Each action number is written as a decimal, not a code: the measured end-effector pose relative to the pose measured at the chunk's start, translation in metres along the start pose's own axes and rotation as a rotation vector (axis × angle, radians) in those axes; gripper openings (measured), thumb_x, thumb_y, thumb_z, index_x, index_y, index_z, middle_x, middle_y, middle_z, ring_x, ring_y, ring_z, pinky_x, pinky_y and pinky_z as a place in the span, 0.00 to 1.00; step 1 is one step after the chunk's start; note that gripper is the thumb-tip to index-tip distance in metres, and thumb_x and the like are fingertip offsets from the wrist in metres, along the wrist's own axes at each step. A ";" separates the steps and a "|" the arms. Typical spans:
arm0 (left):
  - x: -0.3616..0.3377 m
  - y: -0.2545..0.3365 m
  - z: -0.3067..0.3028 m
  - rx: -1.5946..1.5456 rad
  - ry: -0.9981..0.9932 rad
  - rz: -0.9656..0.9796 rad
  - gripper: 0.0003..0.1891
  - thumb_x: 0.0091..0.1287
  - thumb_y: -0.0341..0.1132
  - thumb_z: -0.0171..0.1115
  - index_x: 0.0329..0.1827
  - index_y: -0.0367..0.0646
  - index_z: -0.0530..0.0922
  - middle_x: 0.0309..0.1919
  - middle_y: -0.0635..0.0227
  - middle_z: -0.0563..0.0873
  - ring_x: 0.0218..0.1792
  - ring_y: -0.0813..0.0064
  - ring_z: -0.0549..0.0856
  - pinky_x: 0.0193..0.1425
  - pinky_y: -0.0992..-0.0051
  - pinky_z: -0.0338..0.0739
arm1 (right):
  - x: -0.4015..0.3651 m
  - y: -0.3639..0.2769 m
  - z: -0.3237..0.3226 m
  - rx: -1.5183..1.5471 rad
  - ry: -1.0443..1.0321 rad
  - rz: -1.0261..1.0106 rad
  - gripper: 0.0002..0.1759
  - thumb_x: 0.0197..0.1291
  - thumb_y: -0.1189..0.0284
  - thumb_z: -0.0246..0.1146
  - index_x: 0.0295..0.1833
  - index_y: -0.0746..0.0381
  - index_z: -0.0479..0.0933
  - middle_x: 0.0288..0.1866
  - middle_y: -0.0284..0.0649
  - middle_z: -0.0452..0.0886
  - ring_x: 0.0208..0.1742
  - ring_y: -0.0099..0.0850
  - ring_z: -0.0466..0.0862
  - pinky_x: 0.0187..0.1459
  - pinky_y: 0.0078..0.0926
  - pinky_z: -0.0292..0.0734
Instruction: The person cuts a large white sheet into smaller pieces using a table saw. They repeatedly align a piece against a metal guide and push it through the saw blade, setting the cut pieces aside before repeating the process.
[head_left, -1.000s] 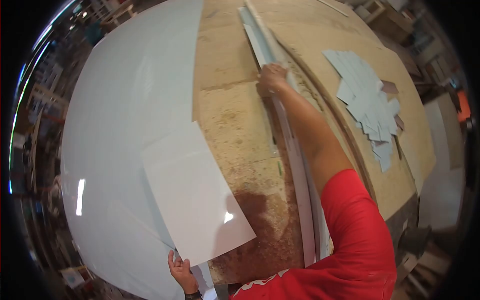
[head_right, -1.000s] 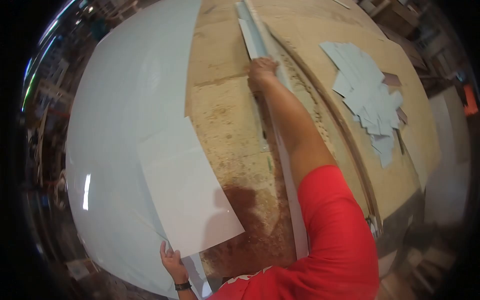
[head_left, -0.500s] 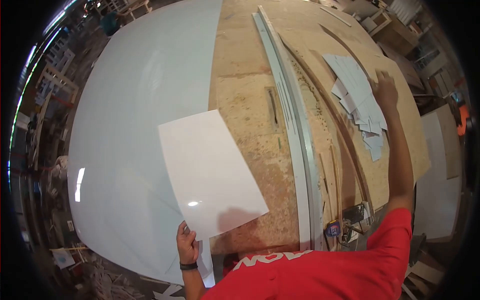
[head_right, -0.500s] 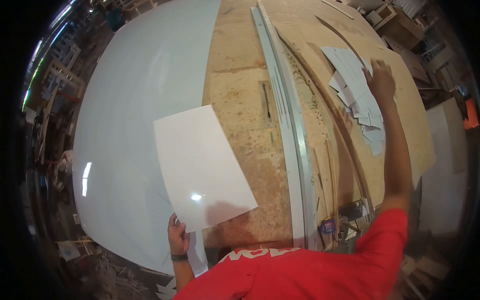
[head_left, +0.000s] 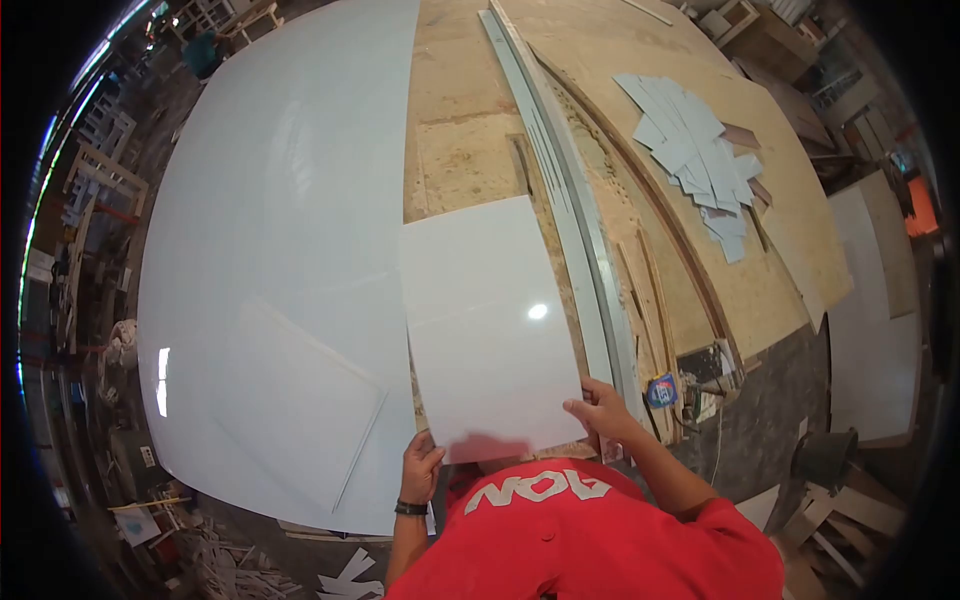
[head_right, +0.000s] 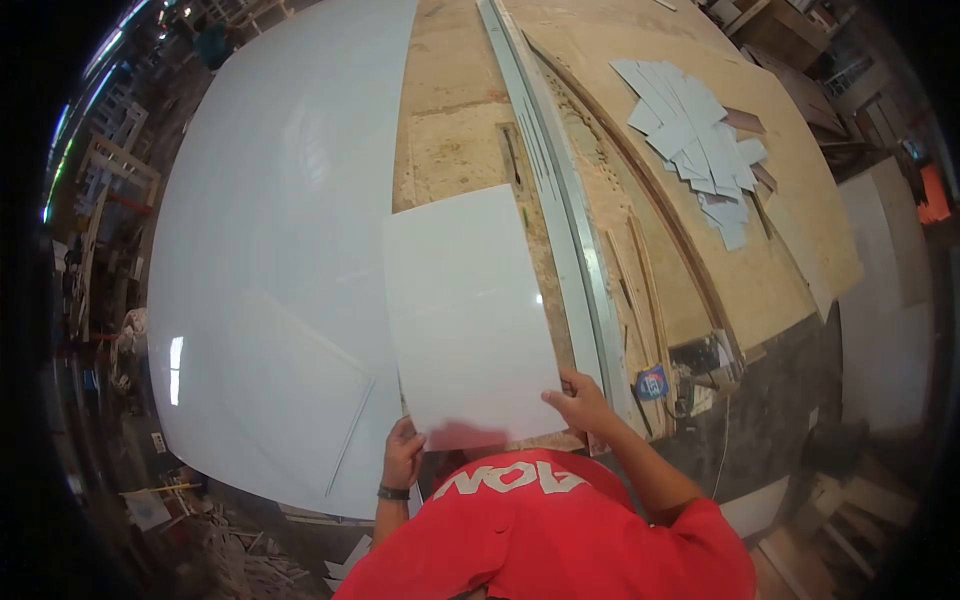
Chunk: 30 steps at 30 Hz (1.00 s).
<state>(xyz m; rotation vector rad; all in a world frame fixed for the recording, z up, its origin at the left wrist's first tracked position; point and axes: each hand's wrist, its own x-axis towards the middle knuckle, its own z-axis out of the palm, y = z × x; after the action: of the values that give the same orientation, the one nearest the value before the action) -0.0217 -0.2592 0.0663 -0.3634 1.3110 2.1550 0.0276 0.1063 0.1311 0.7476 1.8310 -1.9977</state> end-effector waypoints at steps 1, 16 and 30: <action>0.004 -0.004 0.004 0.004 -0.007 -0.007 0.21 0.71 0.19 0.62 0.67 0.35 0.77 0.54 0.63 0.89 0.51 0.78 0.87 0.51 0.80 0.81 | -0.004 0.003 -0.003 0.005 0.009 0.002 0.25 0.68 0.73 0.69 0.69 0.66 0.77 0.43 0.32 0.86 0.40 0.19 0.81 0.38 0.22 0.76; 0.065 -0.082 0.065 0.675 0.054 0.136 0.31 0.66 0.26 0.69 0.74 0.37 0.77 0.30 0.70 0.85 0.31 0.83 0.83 0.37 0.77 0.80 | -0.033 0.052 -0.058 -1.558 0.272 -0.441 0.39 0.51 0.53 0.79 0.68 0.55 0.78 0.72 0.38 0.76 0.82 0.47 0.61 0.75 0.74 0.50; 0.110 -0.053 0.081 0.853 0.099 0.212 0.30 0.64 0.27 0.71 0.72 0.37 0.79 0.26 0.70 0.84 0.27 0.81 0.81 0.36 0.75 0.79 | 0.018 0.048 -0.067 -1.616 0.372 -0.544 0.31 0.53 0.54 0.77 0.61 0.55 0.84 0.68 0.36 0.82 0.83 0.47 0.61 0.75 0.84 0.41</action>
<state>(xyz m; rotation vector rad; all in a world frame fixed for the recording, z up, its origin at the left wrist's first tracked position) -0.0714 -0.1326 0.0114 0.0245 2.2375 1.5299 0.0510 0.1688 0.0791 0.0397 3.1019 0.0272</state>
